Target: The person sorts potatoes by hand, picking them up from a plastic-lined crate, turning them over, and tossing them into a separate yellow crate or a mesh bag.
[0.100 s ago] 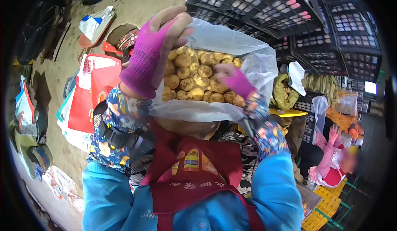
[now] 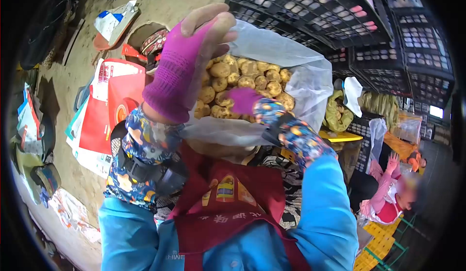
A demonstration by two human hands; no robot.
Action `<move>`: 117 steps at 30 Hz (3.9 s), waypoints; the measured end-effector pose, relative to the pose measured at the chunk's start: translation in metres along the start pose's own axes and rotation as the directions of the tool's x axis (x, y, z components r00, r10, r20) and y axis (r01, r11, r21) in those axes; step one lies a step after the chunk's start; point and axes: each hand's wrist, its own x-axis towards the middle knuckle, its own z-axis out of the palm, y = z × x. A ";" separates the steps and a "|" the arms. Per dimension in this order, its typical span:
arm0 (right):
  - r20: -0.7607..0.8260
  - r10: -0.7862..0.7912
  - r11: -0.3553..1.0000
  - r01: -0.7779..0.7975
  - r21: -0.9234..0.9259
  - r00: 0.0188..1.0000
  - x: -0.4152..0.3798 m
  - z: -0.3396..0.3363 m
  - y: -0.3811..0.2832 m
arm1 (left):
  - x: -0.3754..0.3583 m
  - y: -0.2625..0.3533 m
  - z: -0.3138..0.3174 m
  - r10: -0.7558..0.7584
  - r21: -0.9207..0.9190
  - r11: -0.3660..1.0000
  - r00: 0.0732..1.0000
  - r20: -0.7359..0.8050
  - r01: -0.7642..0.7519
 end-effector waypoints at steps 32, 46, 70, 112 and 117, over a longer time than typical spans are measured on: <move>-0.449 0.207 0.978 -0.182 0.098 0.869 0.051 -0.001 0.058 | 0.014 -0.007 0.021 0.018 0.224 0.974 0.999 0.035 -0.026; -0.518 0.365 0.919 -0.389 0.068 0.773 0.172 0.052 0.090 | 0.026 -0.004 0.036 -0.154 0.051 0.985 0.977 -0.150 0.163; -0.970 0.214 0.809 0.536 0.242 0.115 -0.144 -0.044 -0.017 | -0.015 -0.046 0.065 -0.199 0.075 0.979 0.822 0.534 0.188; -0.926 0.321 0.654 0.660 0.369 0.200 -0.147 -0.014 -0.029 | -0.014 -0.087 0.067 0.195 0.329 0.829 0.785 0.588 -0.452; -0.889 0.311 0.443 0.776 0.449 0.337 -0.142 -0.005 -0.031 | -0.030 -0.071 0.074 0.101 0.651 0.631 0.877 0.470 -0.422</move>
